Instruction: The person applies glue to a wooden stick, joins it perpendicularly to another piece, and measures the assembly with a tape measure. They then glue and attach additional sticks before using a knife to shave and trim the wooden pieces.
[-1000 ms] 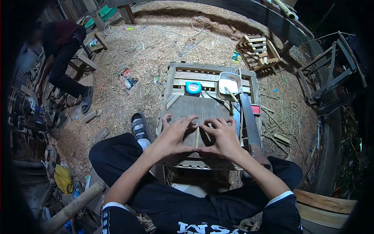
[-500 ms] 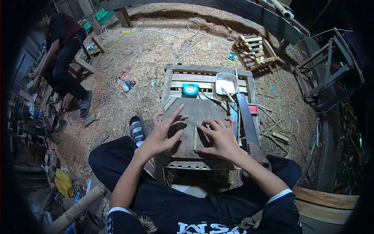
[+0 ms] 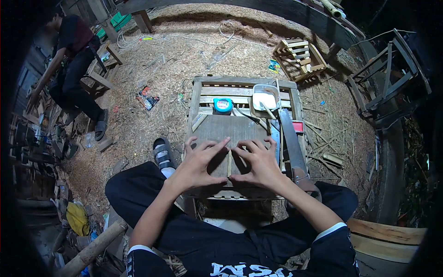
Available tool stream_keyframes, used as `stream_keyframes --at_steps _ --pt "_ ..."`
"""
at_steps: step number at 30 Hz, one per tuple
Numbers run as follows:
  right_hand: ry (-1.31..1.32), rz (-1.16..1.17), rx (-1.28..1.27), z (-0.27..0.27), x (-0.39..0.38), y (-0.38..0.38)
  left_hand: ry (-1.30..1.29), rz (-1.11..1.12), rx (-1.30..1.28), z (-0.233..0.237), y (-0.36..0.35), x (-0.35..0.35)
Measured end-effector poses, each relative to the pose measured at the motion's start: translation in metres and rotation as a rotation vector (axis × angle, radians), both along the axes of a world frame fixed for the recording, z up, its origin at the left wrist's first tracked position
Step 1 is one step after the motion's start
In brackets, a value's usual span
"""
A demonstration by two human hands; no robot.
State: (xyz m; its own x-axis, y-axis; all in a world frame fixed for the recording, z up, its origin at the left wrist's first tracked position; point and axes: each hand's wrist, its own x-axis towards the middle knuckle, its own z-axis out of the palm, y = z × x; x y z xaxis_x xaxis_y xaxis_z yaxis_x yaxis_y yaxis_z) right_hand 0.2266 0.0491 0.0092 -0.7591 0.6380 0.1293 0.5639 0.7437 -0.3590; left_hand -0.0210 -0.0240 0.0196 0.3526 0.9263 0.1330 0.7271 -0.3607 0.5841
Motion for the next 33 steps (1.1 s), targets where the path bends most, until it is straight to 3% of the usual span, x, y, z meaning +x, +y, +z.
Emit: stream_keyframes --at_steps 33 --pt "-0.003 -0.006 -0.032 0.0019 -0.001 -0.0012 0.075 0.039 0.059 -0.0104 0.0066 0.0038"
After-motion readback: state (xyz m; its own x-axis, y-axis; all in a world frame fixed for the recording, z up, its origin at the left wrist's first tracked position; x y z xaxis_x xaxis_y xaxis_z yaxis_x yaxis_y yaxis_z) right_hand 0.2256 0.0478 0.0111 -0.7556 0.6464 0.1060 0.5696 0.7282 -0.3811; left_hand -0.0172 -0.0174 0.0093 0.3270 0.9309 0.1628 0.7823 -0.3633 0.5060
